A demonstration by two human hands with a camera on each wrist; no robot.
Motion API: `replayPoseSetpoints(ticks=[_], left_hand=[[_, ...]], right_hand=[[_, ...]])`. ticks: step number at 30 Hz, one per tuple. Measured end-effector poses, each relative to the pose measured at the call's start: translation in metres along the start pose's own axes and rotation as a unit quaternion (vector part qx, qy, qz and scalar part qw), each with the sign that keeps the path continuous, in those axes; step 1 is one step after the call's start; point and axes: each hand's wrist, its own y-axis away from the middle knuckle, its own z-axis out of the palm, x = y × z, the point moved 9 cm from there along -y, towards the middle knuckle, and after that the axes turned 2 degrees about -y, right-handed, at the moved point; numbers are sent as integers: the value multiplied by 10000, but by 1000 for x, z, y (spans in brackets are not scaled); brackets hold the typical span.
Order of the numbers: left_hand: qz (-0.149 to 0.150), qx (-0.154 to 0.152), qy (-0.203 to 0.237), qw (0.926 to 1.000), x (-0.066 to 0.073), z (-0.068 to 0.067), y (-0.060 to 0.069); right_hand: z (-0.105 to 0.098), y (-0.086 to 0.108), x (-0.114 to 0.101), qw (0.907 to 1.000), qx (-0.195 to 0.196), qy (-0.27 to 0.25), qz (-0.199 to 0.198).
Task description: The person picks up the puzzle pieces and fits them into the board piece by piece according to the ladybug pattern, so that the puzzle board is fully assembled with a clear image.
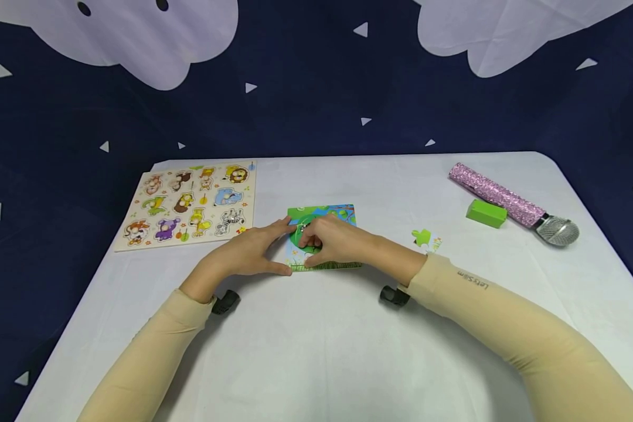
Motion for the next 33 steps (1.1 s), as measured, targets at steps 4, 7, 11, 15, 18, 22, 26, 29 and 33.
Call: replayPoseSetpoints(ticks=[4,7,11,15,18,22,26,29,33], left_hand=[[-30,-20,1,10000,0,0,0],[-26,-22,4,10000,0,1,0],[24,-17,14,10000,1,1,-1],[31,-14,11,10000,0,1,-1],[7,-22,12,10000,0,1,0],[-4,-20,15,10000,0,1,1],[-3,-23,-3,10000,0,0,1],[1,-20,-26,10000,0,0,1],[8,-2,-46,10000,0,-1,0]], right_hand=[[0,0,0,10000,26,34,-39],[0,1,0,10000,31,37,-54],[1,1,1,10000,22,14,-39],[1,1,1,10000,46,19,-35],[1,1,0,9999,85,83,-63],[2,2,-1,9996,89,232,-126],[2,5,-1,9998,-33,155,-142],[-3,10,-1,9998,-94,-58,-173],[-18,19,1,9996,30,-155,-235]])
